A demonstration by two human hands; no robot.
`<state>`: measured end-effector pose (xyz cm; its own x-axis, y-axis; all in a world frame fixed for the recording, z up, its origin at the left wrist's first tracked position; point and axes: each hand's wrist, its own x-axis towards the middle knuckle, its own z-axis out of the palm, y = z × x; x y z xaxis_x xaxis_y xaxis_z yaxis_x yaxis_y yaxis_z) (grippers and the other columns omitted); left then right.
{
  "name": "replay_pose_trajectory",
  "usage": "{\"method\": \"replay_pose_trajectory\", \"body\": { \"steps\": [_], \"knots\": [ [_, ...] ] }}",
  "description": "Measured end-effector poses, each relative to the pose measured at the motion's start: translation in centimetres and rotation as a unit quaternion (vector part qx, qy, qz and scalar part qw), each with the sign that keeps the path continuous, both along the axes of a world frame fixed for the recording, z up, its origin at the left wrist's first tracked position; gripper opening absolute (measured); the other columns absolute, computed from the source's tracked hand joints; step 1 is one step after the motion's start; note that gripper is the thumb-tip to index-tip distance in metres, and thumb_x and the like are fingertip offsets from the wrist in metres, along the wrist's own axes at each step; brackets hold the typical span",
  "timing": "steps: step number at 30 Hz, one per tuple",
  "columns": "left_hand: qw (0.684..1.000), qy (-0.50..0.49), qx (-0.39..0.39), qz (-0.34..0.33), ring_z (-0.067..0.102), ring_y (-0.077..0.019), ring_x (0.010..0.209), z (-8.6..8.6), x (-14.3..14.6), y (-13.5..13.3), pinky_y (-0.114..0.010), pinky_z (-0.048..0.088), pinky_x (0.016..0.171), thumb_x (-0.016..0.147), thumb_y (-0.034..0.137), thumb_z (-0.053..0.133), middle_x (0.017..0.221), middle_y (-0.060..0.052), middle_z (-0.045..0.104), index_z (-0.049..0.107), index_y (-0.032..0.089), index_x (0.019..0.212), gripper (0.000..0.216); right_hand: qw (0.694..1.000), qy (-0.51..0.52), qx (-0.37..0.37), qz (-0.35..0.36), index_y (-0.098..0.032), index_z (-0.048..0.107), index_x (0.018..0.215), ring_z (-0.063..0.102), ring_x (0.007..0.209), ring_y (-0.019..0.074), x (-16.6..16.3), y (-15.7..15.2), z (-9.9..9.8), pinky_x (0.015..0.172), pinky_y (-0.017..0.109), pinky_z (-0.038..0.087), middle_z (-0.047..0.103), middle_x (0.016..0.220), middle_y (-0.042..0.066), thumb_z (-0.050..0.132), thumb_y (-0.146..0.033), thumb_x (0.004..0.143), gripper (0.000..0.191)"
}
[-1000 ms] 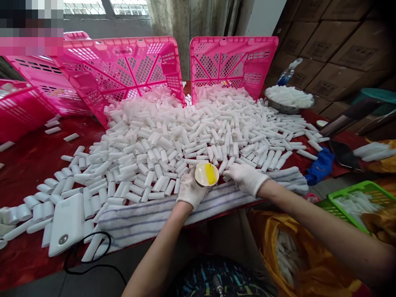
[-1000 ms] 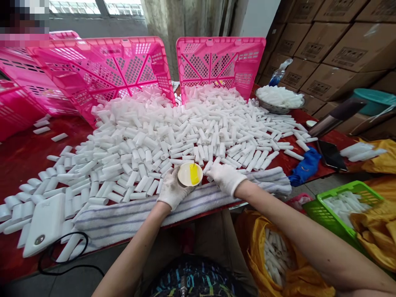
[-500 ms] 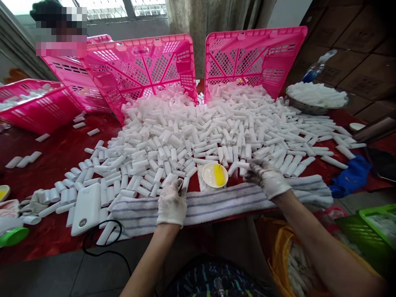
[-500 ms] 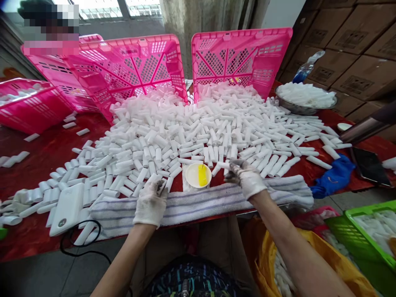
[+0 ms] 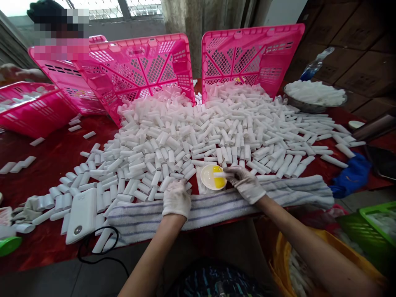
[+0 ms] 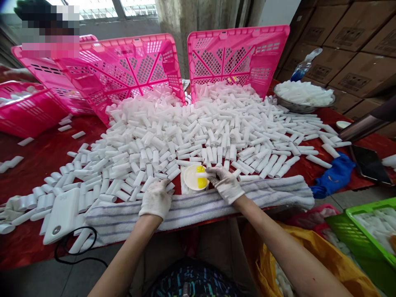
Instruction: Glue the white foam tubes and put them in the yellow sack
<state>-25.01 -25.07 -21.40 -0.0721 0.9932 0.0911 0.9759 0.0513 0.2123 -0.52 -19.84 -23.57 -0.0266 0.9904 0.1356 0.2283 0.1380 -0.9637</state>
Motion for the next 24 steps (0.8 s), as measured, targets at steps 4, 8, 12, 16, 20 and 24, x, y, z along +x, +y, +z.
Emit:
{"method": "replay_pose_trajectory", "body": {
  "steps": [4,8,12,16,20,24],
  "knots": [
    [0.995,-0.092,0.027,0.02,0.061,-0.0269,0.098,0.5,-0.4,-0.3,-0.038,0.049,0.088,0.081,0.027,0.063,0.101,-0.012,0.065,0.067,0.017,0.111,0.031,0.998,-0.025,-0.054,-0.004,-0.022,0.07,0.1,0.065,0.094,0.0212,0.5,-0.2,-0.7,0.098,0.039,0.051,0.071,0.095,0.004,0.073,-0.04,0.075,0.031],
    [0.956,-0.285,0.045,0.051,0.062,-0.0191,0.085,1.5,-0.9,-0.2,-0.032,0.05,0.082,0.085,0.04,0.06,0.094,-0.005,0.066,0.065,0.02,0.104,0.028,0.997,0.018,0.074,0.029,-0.022,0.067,0.097,0.065,0.097,0.0219,0.7,-0.1,-1.8,0.096,0.04,0.053,0.069,0.099,0.004,0.075,-0.038,0.072,0.031],
    [0.896,-0.442,0.019,0.035,0.06,-0.0165,0.082,2.0,-1.0,-0.1,-0.03,0.049,0.079,0.084,0.05,0.058,0.09,-0.004,0.066,0.061,0.019,0.102,0.036,0.999,-0.019,0.012,0.032,-0.023,0.066,0.107,0.066,0.101,0.0244,0.9,-0.2,-2.3,0.096,0.043,0.053,0.07,0.105,0.006,0.07,-0.043,0.079,0.035],
    [0.87,-0.493,-0.013,0.018,0.059,-0.0164,0.086,2.1,-0.4,0.0,-0.03,0.047,0.081,0.084,0.047,0.059,0.095,-0.005,0.065,0.06,0.018,0.103,0.035,0.996,-0.003,0.087,0.032,-0.023,0.067,0.097,0.066,0.096,0.0224,0.9,-0.5,-1.9,0.094,0.041,0.054,0.068,0.101,0.006,0.07,-0.041,0.078,0.026],
    [0.81,-0.585,-0.026,0.004,0.06,-0.0174,0.095,2.3,0.4,0.2,-0.03,0.047,0.088,0.08,0.046,0.065,0.101,-0.007,0.066,0.058,0.016,0.101,0.037,0.998,-0.016,0.049,0.035,-0.024,0.066,0.103,0.065,0.099,0.0228,0.5,-0.5,-1.4,0.091,0.04,0.055,0.068,0.105,0.007,0.071,-0.043,0.077,0.032],
    [0.758,-0.651,-0.033,0.019,0.064,-0.0177,0.09,2.1,0.9,0.4,-0.031,0.051,0.083,0.077,0.049,0.067,0.096,-0.006,0.066,0.054,0.017,0.107,0.045,0.997,-0.022,0.071,0.017,-0.022,0.068,0.087,0.064,0.084,0.0208,0.4,-0.6,-0.7,0.078,0.036,0.056,0.066,0.086,0.005,0.07,-0.045,0.076,0.025]
  ]
}}
